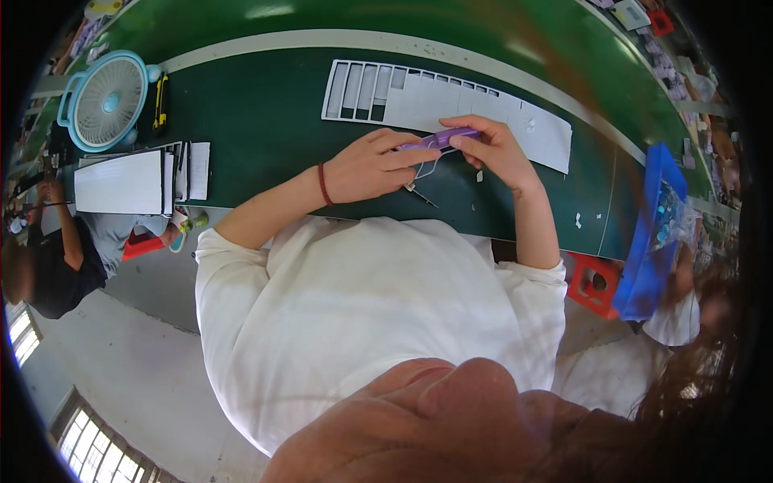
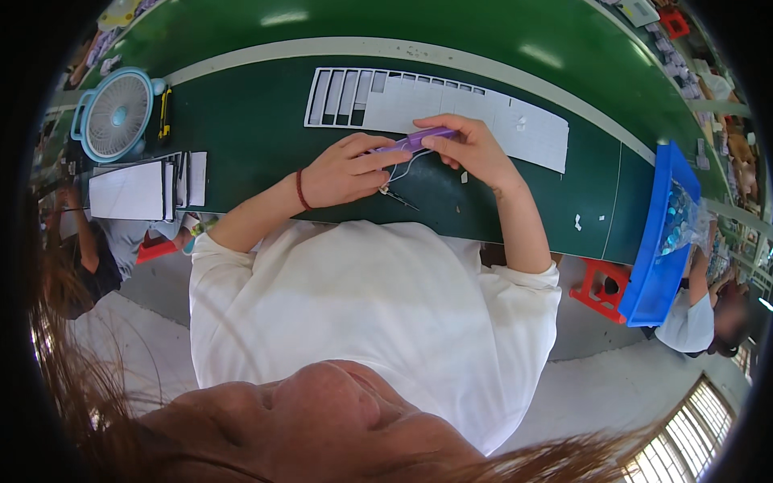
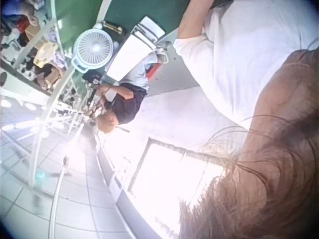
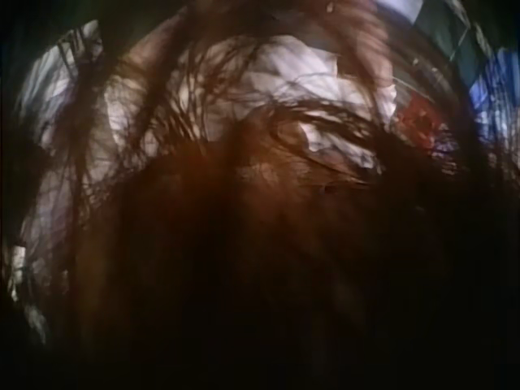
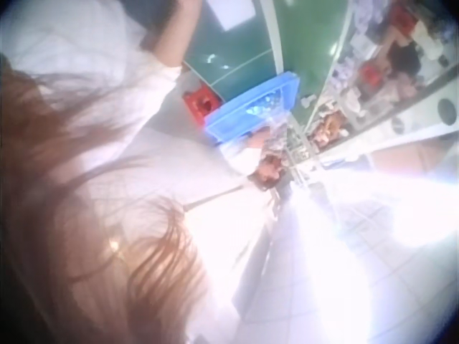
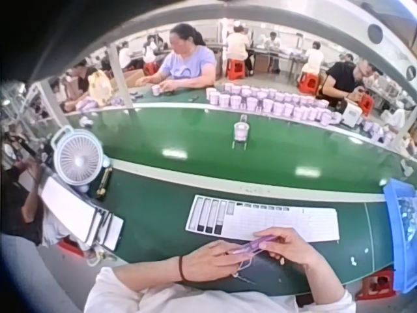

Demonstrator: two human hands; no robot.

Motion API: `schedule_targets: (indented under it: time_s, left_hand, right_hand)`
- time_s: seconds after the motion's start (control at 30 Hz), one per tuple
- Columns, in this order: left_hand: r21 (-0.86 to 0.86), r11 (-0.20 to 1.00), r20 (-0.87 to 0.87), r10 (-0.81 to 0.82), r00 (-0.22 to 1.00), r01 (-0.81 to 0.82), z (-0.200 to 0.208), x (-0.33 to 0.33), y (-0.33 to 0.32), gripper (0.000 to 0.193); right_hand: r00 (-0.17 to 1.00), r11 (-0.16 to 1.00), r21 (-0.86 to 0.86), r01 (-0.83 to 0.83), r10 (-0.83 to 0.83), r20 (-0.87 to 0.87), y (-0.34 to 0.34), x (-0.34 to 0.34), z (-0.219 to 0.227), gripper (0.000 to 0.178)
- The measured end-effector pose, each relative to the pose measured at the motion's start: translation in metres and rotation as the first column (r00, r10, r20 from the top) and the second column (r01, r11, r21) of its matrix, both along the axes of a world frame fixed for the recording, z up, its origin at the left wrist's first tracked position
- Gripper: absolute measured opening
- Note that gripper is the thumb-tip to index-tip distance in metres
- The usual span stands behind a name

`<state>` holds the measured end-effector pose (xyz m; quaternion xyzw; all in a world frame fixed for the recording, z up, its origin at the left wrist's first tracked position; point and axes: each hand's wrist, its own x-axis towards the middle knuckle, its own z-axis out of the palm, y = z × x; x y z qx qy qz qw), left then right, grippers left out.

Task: Assembling small electronic devices by inserting components like circuit boards and batteries into plastic casings on a factory assembly line.

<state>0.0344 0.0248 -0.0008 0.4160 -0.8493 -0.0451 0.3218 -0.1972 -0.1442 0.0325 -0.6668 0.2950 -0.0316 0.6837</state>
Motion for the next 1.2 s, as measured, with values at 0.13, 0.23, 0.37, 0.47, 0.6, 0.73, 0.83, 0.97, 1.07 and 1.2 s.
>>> schedule_targets:
  time_s: [0.13, 0.23, 0.37, 0.47, 0.6, 0.73, 0.83, 0.97, 1.07, 1.2]
  left_hand:
    - [0.042, 0.994, 0.150, -0.104, 0.983, 0.098, -0.001, 0.003, -0.008, 0.018]
    - [0.067, 0.984, 0.141, -0.174, 0.975, 0.166, -0.005, 0.007, -0.010, 0.020]
    - [0.005, 0.993, 0.165, -0.117, 0.979, 0.118, -0.008, 0.004, -0.008, 0.019]
    - [-0.129, 0.991, 0.138, -0.016, 0.990, 0.034, -0.007, 0.003, -0.006, 0.017]
    - [-0.095, 0.995, 0.116, -0.020, 0.993, 0.031, -0.012, 0.001, -0.007, 0.016]
    - [0.003, 0.999, 0.188, -0.038, 0.981, 0.038, -0.009, 0.004, -0.004, 0.024]
    - [0.036, 0.999, 0.226, 0.006, 0.974, -0.015, 0.011, 0.009, 0.005, 0.035]
    - [0.032, 0.998, 0.082, 0.056, 0.995, -0.058, 0.018, 0.046, 0.008, 0.042]
    - [0.219, 0.960, -0.051, 0.193, 0.980, -0.177, 0.001, 0.064, -0.008, 0.032]
    - [0.271, 0.945, 0.048, 0.178, 0.983, -0.184, -0.023, 0.065, -0.019, 0.036]
  right_hand:
    - [0.998, 1.000, -0.023, -0.019, 0.020, 0.054, -0.008, 0.011, -0.005, 0.027]
    - [0.998, 0.996, -0.064, -0.060, 0.062, 0.019, -0.008, 0.016, 0.006, 0.024]
    - [0.981, 0.927, -0.357, -0.112, 0.160, 0.107, -0.004, 0.009, 0.008, 0.023]
    - [0.976, 0.867, -0.471, -0.161, 0.211, 0.056, 0.007, 0.002, 0.002, 0.024]
    - [0.973, 0.678, -0.729, -0.096, 0.218, 0.075, 0.020, 0.000, -0.005, 0.023]
    - [0.971, 0.402, -0.915, -0.043, 0.231, 0.056, 0.030, -0.002, -0.011, 0.022]
    - [0.970, 0.437, -0.899, -0.038, 0.233, 0.073, 0.029, -0.003, -0.010, 0.023]
    - [0.968, 0.534, -0.843, 0.066, 0.171, 0.184, 0.013, 0.013, -0.010, 0.018]
    - [0.963, 0.496, -0.867, 0.042, 0.210, 0.167, -0.007, 0.063, -0.023, 0.015]
    - [0.952, 0.346, -0.933, -0.100, 0.305, 0.011, -0.032, 0.109, -0.046, 0.008]
